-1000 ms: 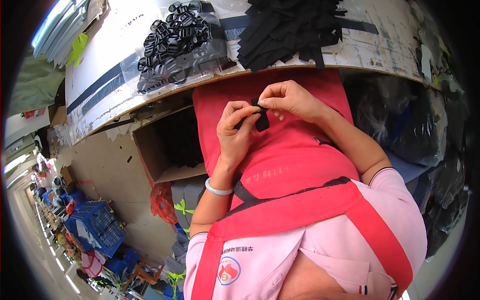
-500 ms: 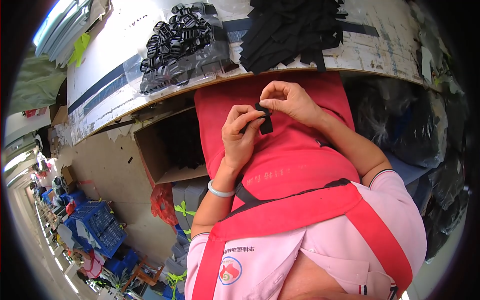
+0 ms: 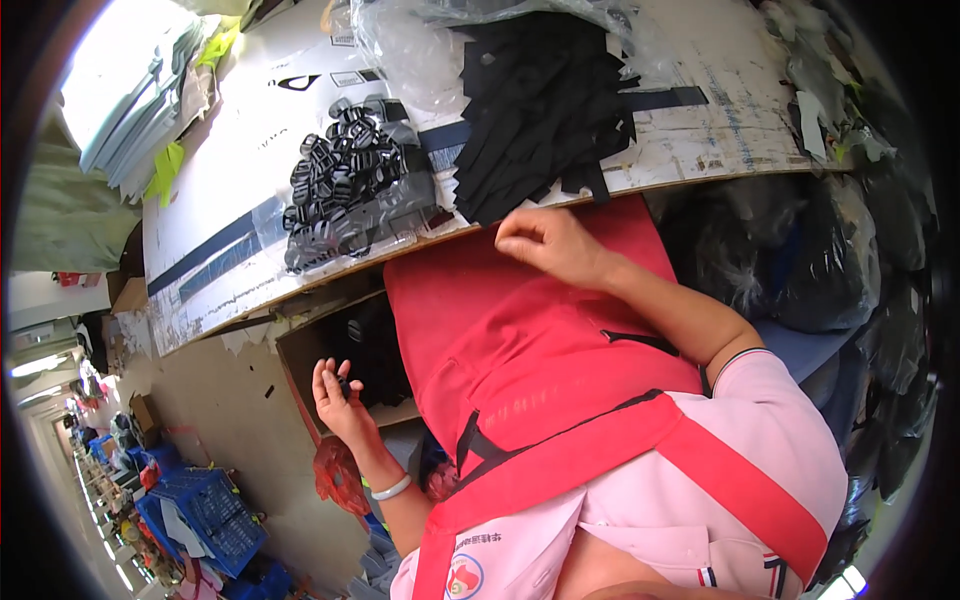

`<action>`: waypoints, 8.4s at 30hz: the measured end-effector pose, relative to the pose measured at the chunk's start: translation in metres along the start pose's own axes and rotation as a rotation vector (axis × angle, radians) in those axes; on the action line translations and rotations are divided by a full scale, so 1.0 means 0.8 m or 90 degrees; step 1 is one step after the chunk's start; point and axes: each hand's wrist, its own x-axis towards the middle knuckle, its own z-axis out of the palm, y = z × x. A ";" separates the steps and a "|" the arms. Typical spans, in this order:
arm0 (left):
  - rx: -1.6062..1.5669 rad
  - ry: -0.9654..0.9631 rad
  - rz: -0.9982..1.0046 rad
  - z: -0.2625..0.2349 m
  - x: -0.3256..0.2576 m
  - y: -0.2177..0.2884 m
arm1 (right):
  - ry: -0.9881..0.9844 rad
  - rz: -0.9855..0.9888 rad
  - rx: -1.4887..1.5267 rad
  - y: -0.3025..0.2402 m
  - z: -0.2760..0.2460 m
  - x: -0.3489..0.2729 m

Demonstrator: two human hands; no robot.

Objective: Assembling plastic buckles onto nylon straps by hand at a workbench.

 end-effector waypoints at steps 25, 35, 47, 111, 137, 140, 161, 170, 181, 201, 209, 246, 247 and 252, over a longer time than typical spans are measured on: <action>-0.053 -0.400 -0.231 0.177 -0.048 -0.043 | 0.008 -0.407 -0.702 0.032 -0.078 0.185; -0.206 -0.365 -0.269 0.199 -0.021 -0.008 | 0.024 -0.380 -0.246 -0.102 -0.022 0.099; -0.306 -0.345 -0.439 0.225 -0.057 -0.033 | -0.239 -0.031 -0.005 -0.025 0.038 0.014; -0.061 -0.454 -0.302 0.226 -0.036 -0.051 | -0.159 0.291 0.215 0.027 0.013 -0.031; -0.004 -0.307 0.048 0.228 -0.065 -0.046 | -0.089 0.344 0.571 -0.013 0.054 -0.027; 0.093 -0.299 0.129 0.229 -0.062 -0.047 | -0.077 0.334 0.560 -0.011 0.054 -0.022; -0.057 -0.321 -0.147 0.231 -0.055 -0.014 | 0.063 -0.101 0.061 -0.043 0.041 -0.025; 0.004 -0.373 0.087 0.222 -0.068 -0.023 | -0.113 0.285 0.249 -0.022 0.036 -0.025; 0.059 -0.466 0.190 0.210 -0.066 -0.012 | -0.096 0.202 0.230 -0.016 0.032 -0.021; 0.151 -0.471 0.308 0.200 -0.083 -0.010 | -0.185 0.099 0.111 -0.018 0.028 -0.026; 0.132 -0.504 0.272 0.195 -0.087 0.004 | -0.109 0.070 0.161 -0.016 0.033 -0.022; 0.310 -0.215 0.229 0.297 0.250 0.064 | -0.301 0.099 -0.002 0.061 0.069 -0.018; 0.148 -0.230 0.080 0.300 0.250 0.072 | -0.294 0.105 0.000 0.061 0.067 -0.019; -0.180 -0.272 -0.140 0.284 0.262 0.086 | -0.296 0.123 -0.005 0.062 0.067 -0.017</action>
